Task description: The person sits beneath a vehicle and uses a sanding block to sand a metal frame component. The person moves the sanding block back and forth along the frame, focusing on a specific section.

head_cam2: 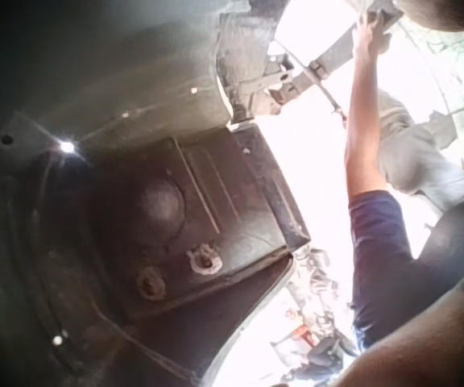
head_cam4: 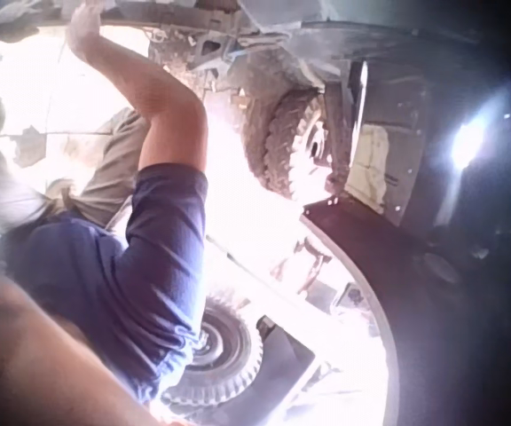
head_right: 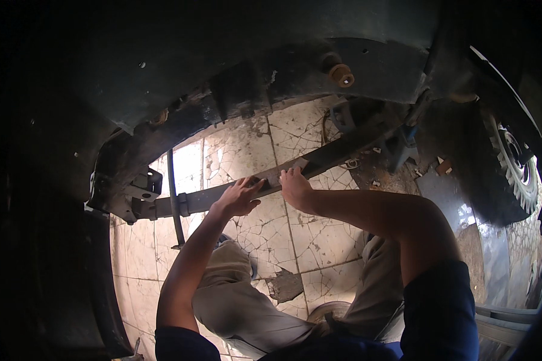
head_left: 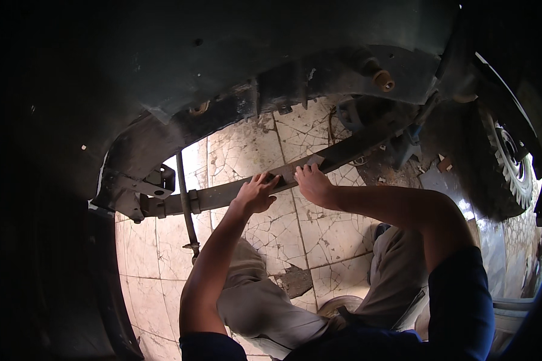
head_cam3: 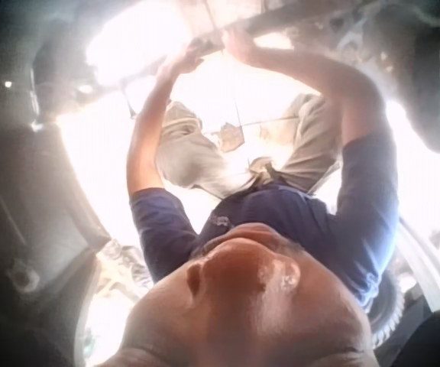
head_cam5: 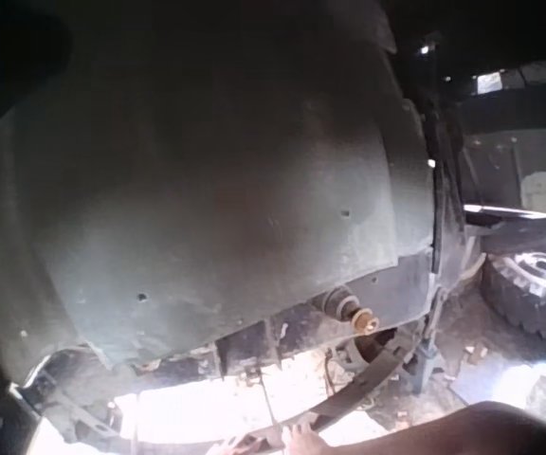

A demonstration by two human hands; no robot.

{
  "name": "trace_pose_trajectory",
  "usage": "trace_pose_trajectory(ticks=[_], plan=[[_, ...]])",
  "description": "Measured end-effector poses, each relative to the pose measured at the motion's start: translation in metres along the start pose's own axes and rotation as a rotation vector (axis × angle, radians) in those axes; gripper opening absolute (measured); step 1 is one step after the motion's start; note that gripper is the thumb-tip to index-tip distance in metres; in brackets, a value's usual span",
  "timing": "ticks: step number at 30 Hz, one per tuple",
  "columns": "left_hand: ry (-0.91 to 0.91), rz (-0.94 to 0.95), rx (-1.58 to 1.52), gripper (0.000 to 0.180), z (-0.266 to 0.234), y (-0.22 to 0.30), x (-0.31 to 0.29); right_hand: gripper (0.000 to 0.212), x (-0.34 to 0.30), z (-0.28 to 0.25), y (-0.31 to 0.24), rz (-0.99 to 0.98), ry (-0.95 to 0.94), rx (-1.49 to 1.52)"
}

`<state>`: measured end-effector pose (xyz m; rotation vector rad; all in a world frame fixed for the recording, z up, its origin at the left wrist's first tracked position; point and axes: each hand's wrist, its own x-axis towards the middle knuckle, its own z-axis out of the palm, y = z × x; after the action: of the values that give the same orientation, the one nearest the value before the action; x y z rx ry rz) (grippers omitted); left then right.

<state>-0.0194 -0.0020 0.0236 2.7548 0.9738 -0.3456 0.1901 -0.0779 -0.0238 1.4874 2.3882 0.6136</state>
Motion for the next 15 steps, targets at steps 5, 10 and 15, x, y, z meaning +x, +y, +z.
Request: trace_pose_trajectory(ticks=[5, 10, 15], plan=[[0.093, 0.075, -0.009, 0.062, 0.005, -0.003, -0.001, 0.04, -0.003, 0.011, 0.017, -0.066, 0.076, 0.109], [0.1, 0.064, -0.027, 0.06, 0.004, -0.003, 0.002, 0.042, -0.001, 0.025, 0.029, -0.03, 0.229, 0.077], [0.13, 0.064, -0.061, 0.054, 0.006, -0.005, 0.004, 0.038, -0.004, 0.024, 0.032, -0.14, 0.367, 0.158]])
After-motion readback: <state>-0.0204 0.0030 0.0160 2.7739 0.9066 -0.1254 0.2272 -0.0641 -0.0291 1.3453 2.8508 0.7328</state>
